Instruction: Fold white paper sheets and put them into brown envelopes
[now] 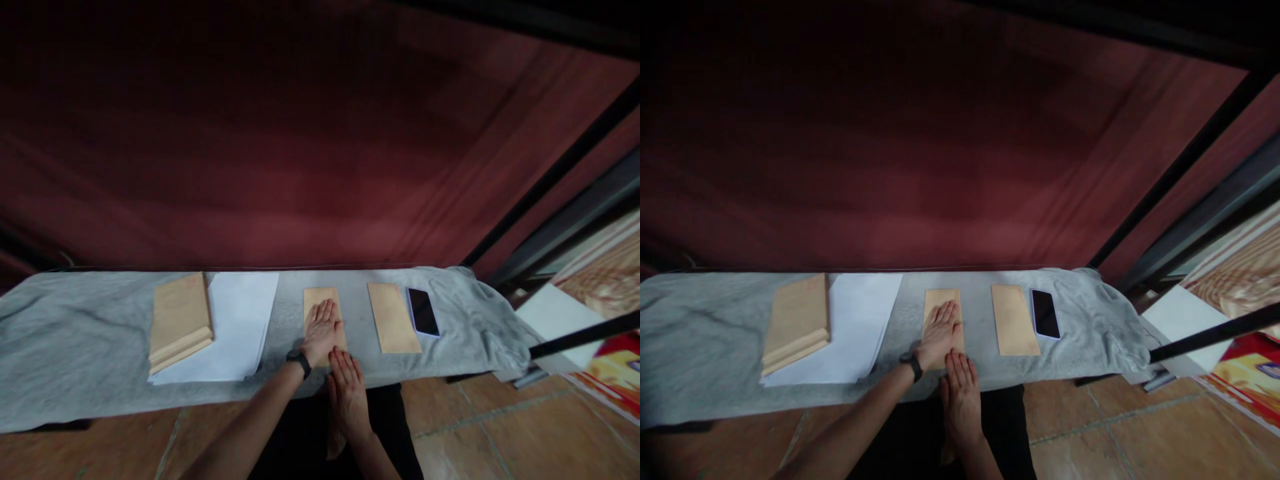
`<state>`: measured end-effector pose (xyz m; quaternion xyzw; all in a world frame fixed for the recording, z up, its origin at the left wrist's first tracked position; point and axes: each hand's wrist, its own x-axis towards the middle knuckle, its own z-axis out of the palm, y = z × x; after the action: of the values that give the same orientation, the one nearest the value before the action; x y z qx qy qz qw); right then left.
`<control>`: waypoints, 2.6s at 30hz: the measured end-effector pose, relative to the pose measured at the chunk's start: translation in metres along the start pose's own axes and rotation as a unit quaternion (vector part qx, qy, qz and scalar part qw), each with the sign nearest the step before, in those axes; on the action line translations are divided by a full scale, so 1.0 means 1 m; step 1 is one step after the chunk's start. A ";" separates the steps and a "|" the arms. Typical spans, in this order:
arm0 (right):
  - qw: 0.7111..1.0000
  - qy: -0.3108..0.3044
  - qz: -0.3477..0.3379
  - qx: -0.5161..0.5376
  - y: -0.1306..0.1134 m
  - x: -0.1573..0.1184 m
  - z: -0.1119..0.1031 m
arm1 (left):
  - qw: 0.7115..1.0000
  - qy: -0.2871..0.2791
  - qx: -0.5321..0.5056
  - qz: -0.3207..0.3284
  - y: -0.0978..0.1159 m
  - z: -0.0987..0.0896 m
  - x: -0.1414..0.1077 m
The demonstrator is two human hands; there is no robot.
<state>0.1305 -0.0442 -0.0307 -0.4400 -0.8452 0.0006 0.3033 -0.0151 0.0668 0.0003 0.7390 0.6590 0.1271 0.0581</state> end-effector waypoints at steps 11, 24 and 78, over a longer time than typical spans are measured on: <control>1.000 0.011 -0.001 0.008 0.000 0.002 -0.002 | 1.000 0.021 -0.014 0.008 -0.009 0.002 0.037; 0.999 0.022 0.002 0.036 0.001 -0.002 0.000 | 0.997 -0.006 -0.035 0.073 -0.001 0.001 -0.006; 0.999 -0.029 0.034 -0.019 0.017 -0.015 -0.022 | 0.978 0.008 0.048 0.202 -0.031 -0.026 -0.154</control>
<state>0.1613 -0.0509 -0.0248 -0.4743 -0.8378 0.0075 0.2703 -0.0672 -0.0837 0.0002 0.8578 0.5019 0.1103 -0.0101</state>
